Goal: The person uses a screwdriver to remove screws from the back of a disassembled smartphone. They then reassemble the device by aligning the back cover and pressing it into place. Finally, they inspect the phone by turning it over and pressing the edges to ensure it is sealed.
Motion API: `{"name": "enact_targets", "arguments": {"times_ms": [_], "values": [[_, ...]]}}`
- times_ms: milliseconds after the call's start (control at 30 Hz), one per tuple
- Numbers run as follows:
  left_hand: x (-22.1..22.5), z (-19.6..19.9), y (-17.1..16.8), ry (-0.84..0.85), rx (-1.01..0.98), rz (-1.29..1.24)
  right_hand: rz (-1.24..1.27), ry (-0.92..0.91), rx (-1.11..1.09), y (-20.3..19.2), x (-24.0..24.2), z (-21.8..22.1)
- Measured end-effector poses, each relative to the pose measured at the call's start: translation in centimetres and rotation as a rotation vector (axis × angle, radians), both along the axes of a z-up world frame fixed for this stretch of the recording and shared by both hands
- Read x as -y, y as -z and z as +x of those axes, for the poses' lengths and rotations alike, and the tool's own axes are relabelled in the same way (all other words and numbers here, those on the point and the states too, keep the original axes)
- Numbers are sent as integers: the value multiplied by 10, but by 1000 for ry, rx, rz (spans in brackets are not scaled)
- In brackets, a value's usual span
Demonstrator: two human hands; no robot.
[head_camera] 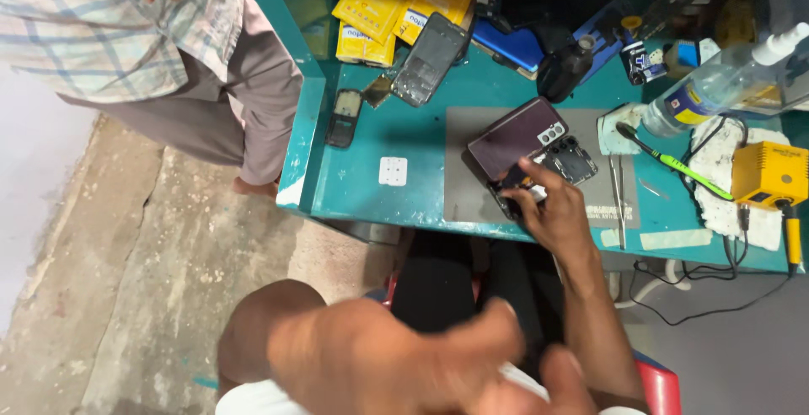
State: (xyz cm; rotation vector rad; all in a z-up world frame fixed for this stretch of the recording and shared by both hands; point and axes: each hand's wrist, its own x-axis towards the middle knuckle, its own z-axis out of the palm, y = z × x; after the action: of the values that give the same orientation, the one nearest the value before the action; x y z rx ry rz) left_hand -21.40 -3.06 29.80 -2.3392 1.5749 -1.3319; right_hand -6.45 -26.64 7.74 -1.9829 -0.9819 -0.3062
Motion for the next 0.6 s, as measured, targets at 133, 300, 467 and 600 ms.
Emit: {"name": "enact_targets", "arguments": {"times_ms": [133, 300, 467, 600], "values": [[-8, -7, 15, 131, -501, -251, -14, 136, 86, -1, -2, 7], [25, -6, 169, -235, -1407, -112, -27, 178, 84, 0, 5, 15], [27, -34, 306, -500, -1657, -578, -18, -5, -138, -1, 13, 6], [31, -30, 337, -469, -1915, -680, -13, -51, 164, -5, 6, 4]]}}
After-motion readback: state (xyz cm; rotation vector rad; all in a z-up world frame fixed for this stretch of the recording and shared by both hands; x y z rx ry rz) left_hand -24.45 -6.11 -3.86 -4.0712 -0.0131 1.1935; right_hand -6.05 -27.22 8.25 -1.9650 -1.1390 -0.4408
